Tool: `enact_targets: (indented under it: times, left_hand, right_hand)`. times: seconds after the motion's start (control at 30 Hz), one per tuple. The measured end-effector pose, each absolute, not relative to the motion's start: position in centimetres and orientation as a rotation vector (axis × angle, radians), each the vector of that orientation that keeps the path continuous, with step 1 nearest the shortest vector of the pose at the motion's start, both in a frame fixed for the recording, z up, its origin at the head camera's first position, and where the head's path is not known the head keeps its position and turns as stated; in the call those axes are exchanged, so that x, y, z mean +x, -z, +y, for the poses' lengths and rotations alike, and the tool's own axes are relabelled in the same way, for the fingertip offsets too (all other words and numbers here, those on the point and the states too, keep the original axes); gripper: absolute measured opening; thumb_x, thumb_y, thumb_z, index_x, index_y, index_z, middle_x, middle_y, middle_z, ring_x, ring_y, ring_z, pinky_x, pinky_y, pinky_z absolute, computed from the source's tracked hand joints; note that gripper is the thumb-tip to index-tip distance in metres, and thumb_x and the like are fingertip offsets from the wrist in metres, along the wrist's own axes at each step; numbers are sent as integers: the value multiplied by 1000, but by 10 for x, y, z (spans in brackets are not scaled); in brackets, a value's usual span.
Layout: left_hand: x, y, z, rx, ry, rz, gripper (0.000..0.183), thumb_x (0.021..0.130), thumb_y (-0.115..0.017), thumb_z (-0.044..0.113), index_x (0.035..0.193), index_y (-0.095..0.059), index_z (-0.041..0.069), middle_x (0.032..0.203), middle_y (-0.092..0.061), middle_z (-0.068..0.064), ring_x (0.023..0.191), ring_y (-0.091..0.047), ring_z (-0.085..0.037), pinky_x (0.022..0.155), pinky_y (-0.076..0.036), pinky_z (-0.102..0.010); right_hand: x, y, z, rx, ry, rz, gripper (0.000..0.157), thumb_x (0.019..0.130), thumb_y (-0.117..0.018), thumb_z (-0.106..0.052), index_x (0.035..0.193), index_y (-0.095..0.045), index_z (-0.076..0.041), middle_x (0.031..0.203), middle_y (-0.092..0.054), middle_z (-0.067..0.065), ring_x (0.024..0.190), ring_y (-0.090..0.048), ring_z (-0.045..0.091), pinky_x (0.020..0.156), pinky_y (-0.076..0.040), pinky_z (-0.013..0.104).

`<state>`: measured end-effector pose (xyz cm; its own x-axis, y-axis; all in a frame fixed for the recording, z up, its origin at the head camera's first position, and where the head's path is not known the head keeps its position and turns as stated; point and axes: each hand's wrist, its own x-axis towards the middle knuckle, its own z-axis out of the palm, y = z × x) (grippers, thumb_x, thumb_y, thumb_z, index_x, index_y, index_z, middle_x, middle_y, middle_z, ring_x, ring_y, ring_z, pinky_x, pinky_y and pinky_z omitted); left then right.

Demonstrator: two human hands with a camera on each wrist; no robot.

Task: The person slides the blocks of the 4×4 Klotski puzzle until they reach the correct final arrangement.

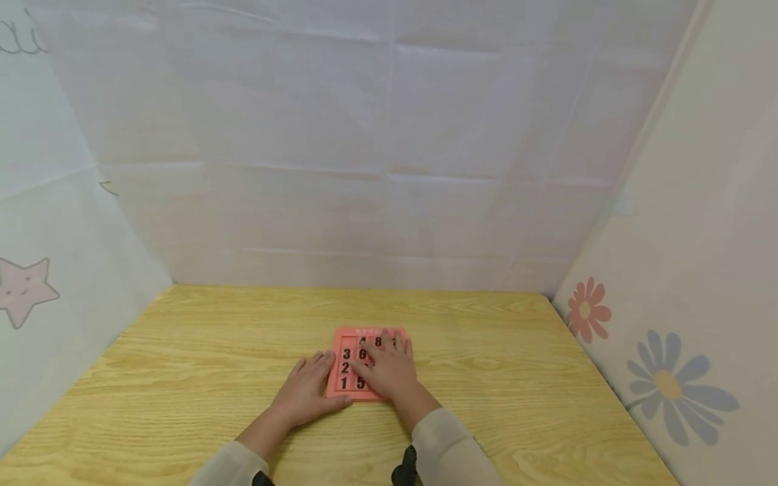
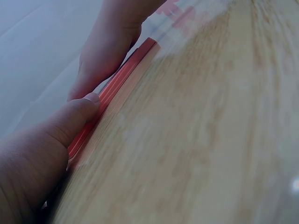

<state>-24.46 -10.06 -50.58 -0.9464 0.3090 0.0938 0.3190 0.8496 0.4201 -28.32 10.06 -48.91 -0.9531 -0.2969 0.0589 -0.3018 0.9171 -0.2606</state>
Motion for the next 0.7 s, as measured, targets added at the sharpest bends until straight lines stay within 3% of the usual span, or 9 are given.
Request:
enact_targets:
  times: [0.7]
  left_hand:
    - [-246,506,-101,-519,693,-2998,105,79,-60,74,152,-34,3,158,-35,-15,149,-26,-34,123,-16,-57]
  right_hand:
    - [-280,497,106,500,-483,-3009,63,97,-39,-63,148,-45,-26,161,-27,17,150,-17,42,121,-15,63]
